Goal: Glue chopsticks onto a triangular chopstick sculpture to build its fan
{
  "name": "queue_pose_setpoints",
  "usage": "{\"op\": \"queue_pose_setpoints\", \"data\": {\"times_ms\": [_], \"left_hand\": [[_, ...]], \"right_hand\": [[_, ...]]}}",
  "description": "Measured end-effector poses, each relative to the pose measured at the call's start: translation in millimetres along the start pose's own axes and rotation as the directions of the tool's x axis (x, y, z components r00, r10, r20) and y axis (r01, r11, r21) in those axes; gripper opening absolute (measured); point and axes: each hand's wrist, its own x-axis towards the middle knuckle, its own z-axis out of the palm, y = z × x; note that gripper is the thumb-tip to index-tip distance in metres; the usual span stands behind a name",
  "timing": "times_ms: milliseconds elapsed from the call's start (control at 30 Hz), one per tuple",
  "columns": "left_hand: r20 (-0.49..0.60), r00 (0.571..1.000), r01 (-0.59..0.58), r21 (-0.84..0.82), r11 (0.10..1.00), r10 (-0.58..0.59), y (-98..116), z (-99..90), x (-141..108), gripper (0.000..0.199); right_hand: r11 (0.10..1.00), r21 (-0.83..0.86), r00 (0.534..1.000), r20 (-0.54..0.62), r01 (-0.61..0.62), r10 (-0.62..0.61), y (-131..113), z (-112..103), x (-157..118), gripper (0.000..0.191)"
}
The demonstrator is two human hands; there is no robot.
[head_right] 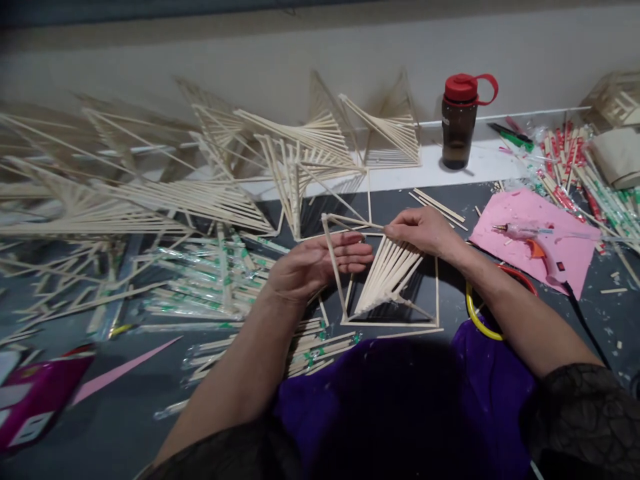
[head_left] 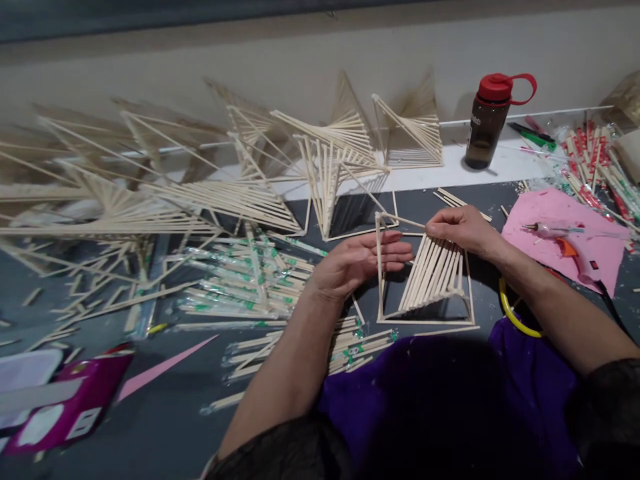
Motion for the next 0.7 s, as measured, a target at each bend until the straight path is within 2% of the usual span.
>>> {"op": "queue_pose_setpoints", "data": {"times_ms": [133,267,467,700], "left_hand": [[-0.164,0.976,0.155,0.045,0.987,-0.146,-1.4,5.3,20.2,0.027],[-0.129,0.96,0.266,0.118,0.957,-0.251,-0.7,20.4,37.3,0.036],[-0.123,0.965,0.245,0.1,0.964,-0.233,-3.2,37.0,40.9,0.044],[-0.172,0.97,0.191,0.096,0.977,-0.173,-13.0,32.7,45.5,0.035]], "right_hand": [[1.0,-0.001,1.0,-0.002,0.013,-0.013,-0.1,0.2,-0.3,0.031],[1.0,-0.017,1.0,-0.019,0.022,-0.022,-0.3,-1.7,-1.3,0.033],[0.999,-0.032,0.999,-0.027,0.042,-0.042,0.5,-3.4,-2.4,0.031],[0.996,-0.051,0.997,-0.018,0.078,-0.079,5.0,-3.4,-0.1,0.031]]}}
